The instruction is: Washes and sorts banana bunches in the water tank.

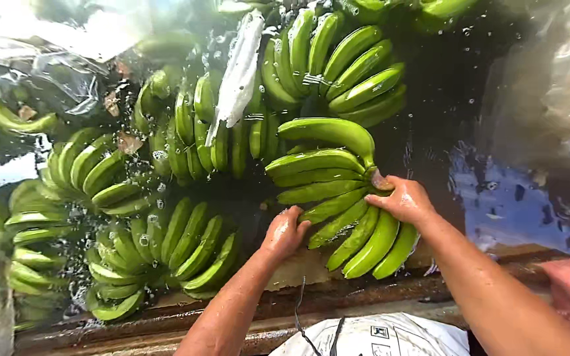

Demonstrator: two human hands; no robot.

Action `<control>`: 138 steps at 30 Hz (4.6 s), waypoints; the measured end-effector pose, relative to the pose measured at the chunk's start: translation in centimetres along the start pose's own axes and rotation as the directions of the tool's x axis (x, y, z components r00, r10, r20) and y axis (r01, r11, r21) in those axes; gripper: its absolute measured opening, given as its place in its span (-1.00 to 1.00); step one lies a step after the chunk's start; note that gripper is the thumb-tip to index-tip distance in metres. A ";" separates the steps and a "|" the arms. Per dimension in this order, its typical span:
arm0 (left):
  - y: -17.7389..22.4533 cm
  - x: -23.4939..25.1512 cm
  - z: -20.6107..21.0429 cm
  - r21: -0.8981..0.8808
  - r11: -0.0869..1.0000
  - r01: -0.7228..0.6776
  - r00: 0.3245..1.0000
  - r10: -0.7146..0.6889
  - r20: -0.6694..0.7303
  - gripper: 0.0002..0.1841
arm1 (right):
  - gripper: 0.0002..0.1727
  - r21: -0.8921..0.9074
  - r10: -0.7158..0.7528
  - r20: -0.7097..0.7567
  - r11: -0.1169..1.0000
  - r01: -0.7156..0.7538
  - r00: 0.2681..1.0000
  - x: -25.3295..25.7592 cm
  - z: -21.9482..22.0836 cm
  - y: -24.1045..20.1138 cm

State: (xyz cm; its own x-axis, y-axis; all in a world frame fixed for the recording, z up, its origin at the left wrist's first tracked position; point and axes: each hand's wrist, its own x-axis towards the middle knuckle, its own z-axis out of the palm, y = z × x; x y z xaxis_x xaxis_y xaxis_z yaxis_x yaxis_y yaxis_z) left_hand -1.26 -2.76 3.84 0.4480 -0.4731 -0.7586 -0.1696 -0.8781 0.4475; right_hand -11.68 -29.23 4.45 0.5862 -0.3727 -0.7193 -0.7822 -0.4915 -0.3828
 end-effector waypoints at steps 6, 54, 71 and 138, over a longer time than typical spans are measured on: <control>1.7 0.5 2.1 0.063 0.976 0.207 0.970 -0.196 -0.146 -0.39 | -0.38 -0.035 0.023 0.011 0.999 -0.022 1.000 -0.3 0.5 -0.3; -2.5 0.0 -0.9 -0.698 0.646 0.308 0.951 -0.216 0.220 -0.76 | -0.40 -0.057 -0.027 -0.001 0.998 0.027 1.000 -0.9 1.3 -0.3; -2.0 -1.4 5.8 0.160 0.987 0.019 0.863 0.065 -0.502 -0.57 | -0.40 -0.098 -0.019 0.113 0.995 0.030 0.993 0.6 0.2 -0.6; -1.1 -4.0 9.9 0.427 0.534 -0.730 0.577 0.816 -0.035 -0.14 | -0.28 0.099 0.120 0.045 0.987 -0.124 0.992 0.8 1.3 -1.9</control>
State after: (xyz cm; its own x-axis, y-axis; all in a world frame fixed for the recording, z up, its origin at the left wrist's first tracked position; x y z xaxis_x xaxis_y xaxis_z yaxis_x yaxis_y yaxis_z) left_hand -11.57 -0.61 1.66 0.1508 -0.9870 -0.0559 -0.7920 -0.1545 0.5906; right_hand -9.97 -27.53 3.81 0.4778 -0.3937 -0.7853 -0.8660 -0.3612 -0.3458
